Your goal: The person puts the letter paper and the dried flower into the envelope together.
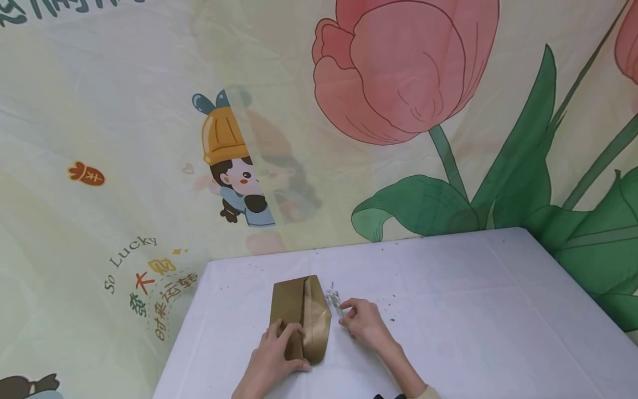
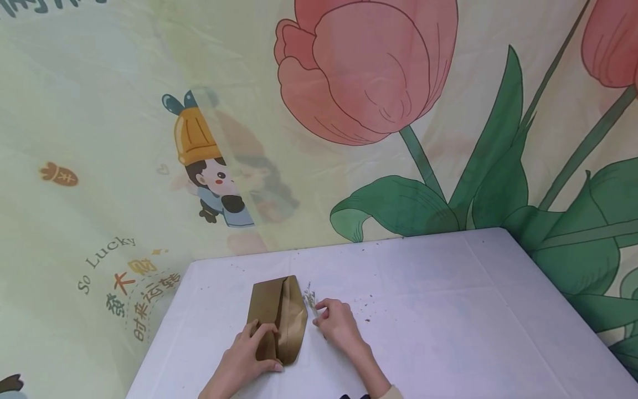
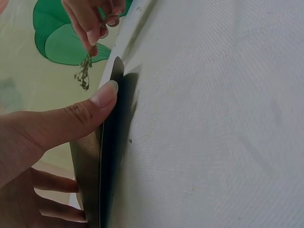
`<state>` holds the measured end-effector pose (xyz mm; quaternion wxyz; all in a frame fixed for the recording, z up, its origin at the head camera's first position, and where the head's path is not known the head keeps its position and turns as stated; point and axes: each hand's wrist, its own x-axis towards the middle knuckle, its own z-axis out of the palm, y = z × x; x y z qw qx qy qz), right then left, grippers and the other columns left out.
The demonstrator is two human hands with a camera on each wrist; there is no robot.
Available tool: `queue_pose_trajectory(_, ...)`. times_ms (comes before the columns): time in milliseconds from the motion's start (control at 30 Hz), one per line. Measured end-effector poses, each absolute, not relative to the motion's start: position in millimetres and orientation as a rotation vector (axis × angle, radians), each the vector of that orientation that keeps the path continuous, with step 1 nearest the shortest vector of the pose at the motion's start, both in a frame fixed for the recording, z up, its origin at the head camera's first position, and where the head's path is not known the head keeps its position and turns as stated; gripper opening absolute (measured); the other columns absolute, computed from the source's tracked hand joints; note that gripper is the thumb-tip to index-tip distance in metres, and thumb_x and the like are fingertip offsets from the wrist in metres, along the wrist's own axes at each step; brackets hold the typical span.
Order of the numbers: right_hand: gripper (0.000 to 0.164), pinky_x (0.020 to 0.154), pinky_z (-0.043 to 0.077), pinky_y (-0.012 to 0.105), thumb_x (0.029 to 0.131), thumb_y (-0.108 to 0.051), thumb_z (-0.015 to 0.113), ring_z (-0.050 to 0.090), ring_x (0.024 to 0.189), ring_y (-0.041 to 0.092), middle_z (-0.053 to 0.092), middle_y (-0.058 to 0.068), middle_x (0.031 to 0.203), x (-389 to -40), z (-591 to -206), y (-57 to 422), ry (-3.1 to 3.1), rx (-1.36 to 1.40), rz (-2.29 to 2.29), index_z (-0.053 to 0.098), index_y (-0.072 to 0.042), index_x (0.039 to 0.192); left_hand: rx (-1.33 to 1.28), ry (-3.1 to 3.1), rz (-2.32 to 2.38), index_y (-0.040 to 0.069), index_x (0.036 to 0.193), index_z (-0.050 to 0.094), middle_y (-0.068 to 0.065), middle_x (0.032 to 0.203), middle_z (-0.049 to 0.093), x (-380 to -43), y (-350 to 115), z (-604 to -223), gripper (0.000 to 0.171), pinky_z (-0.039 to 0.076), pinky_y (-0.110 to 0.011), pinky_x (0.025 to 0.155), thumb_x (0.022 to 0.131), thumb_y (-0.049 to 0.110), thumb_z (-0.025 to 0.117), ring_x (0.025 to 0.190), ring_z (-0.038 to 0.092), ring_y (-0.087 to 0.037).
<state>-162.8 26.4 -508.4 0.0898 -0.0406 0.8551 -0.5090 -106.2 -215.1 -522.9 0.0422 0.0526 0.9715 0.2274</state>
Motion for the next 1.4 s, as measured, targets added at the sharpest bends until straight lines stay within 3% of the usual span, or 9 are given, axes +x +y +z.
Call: queue_pose_trajectory(1400,0.033,0.044,0.042,0.019,0.084,0.004,0.075,0.053,0.044,0.005,0.064,0.0,0.07,-163,-518,2,2.507,-0.278,-1.54,0.069,0.007,0.116,0.164,2.953,0.717,0.035,0.123,0.057,-0.035,0.148,0.043,-107,-216,-523,0.071,0.052,-0.071,0.074,0.064,0.054,0.091,0.126,0.05,-0.06)
